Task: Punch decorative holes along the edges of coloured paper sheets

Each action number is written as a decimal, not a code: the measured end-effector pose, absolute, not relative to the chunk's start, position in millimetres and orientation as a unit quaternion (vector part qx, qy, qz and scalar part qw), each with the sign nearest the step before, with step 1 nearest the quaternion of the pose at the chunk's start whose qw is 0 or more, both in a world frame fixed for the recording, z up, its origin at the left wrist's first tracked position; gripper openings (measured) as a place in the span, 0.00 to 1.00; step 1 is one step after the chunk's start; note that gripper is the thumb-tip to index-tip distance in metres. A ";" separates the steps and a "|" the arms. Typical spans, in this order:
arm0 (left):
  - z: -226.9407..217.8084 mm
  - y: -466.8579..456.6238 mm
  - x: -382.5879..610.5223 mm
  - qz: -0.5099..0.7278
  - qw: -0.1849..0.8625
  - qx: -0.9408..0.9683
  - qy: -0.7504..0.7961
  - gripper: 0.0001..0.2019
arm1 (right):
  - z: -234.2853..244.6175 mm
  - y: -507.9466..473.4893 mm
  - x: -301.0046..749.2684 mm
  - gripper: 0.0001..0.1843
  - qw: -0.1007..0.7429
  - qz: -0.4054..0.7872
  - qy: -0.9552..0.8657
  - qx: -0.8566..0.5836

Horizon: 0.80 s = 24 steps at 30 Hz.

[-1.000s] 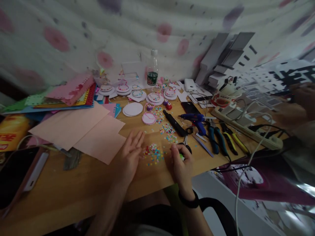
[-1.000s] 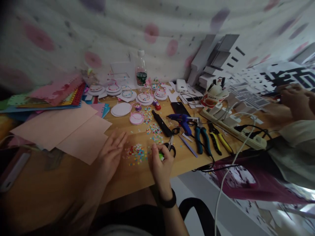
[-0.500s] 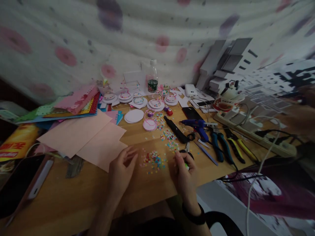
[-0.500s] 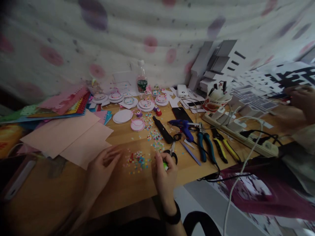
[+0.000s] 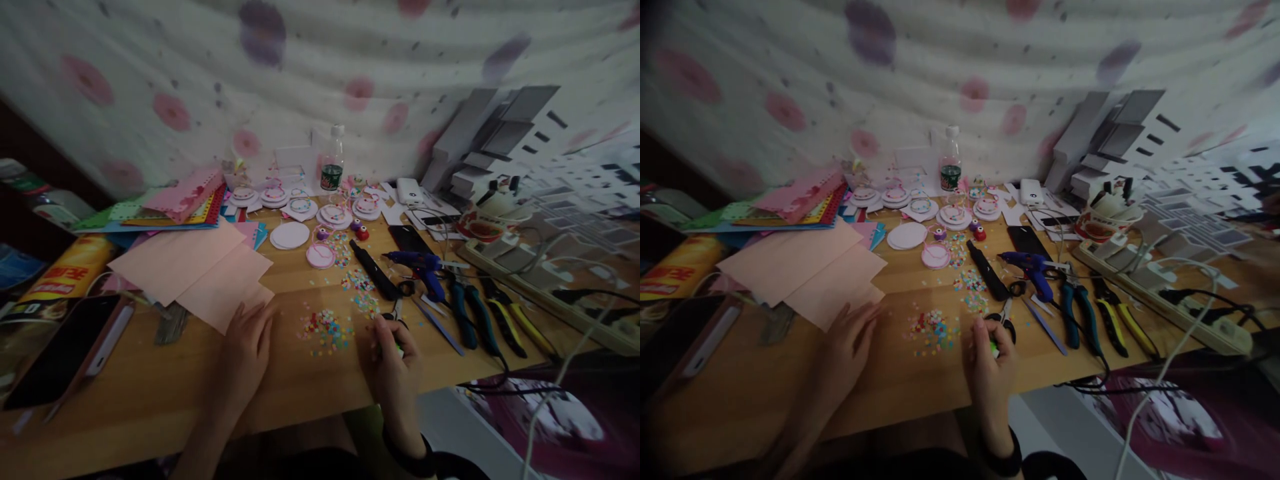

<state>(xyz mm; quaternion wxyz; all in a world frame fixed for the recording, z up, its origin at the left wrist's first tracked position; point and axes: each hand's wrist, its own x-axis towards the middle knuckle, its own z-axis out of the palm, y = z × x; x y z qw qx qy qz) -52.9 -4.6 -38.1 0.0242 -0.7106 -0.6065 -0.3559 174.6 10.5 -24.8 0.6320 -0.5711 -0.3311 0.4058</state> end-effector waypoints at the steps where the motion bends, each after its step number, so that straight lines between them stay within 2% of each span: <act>1: -41.0 -5.6 -50.9 -0.335 0.035 -0.729 -0.596 0.14 | -24.7 10.5 174.6 0.26 0.633 0.407 -0.330 -0.569; 6: -44.3 -7.6 -39.9 -0.303 0.043 -0.754 -0.582 0.17 | -21.0 10.1 173.7 0.27 0.625 0.412 -0.333 -0.573; 14: -27.5 -4.8 -48.8 -0.461 0.031 -0.671 -0.580 0.15 | -17.3 10.3 172.3 0.26 0.630 0.423 -0.327 -0.563; 21: -17.6 -12.3 -42.3 -0.520 -0.133 -0.567 -0.625 0.13 | -18.0 10.4 172.8 0.24 0.631 0.410 -0.325 -0.572; 24: -3.7 -14.3 -38.9 -0.507 -0.132 -0.564 -0.638 0.05 | -17.0 10.3 172.4 0.23 0.632 0.410 -0.328 -0.570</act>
